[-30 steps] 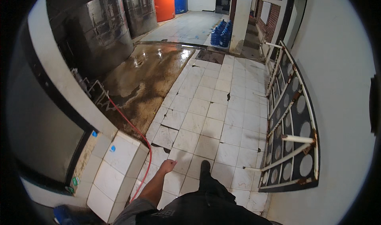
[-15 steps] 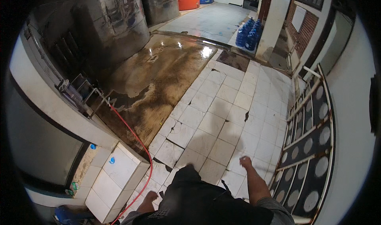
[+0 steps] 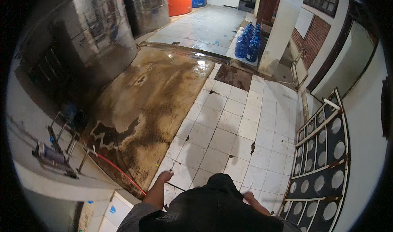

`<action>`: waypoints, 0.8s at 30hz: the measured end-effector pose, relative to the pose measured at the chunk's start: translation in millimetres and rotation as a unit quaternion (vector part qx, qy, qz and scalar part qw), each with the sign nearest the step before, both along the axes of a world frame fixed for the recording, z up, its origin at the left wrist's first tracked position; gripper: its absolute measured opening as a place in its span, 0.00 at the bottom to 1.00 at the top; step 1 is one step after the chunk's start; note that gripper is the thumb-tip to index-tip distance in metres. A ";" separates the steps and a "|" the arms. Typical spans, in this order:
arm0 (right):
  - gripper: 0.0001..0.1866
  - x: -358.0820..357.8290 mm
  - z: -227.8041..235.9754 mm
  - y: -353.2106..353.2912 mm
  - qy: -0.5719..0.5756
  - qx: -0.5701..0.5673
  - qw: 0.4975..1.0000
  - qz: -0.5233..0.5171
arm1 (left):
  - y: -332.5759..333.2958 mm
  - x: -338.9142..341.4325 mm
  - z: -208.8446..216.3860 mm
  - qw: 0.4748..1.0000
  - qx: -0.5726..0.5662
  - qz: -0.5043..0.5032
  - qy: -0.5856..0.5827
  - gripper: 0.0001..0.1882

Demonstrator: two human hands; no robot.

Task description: The person repeatedly picks up large blue water jugs, removes the caps, carries them across a tiled room, and places them on the floor near a stack of other jugs. The person also re-caps some of the jugs before moving them.

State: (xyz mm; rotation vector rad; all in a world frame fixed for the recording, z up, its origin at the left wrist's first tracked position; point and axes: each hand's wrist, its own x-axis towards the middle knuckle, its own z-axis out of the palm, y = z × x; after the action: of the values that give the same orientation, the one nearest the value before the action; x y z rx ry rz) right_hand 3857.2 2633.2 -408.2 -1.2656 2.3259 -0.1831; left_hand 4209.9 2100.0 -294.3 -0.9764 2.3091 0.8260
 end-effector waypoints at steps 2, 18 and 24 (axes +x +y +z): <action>0.16 9.4 -24.5 23.0 -0.236 0.159 0.943 -0.172 | -75.6 -66.5 13.1 0.992 -0.021 0.104 0.074 0.29; 0.22 -421.1 29.5 -536.4 0.049 -0.092 0.985 -0.136 | -296.5 -193.9 -12.8 0.998 0.044 -0.045 0.032 0.14; 0.14 -552.9 190.4 -820.5 -0.305 -0.262 0.872 -0.279 | -365.1 -179.1 -100.6 0.864 0.287 0.411 -0.042 0.12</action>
State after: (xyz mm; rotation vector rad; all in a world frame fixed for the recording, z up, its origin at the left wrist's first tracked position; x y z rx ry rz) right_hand 3304.3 1812.6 -217.8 -0.5471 2.0392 -1.2817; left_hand 4030.9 1734.9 -394.9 -1.6502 1.3419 1.6301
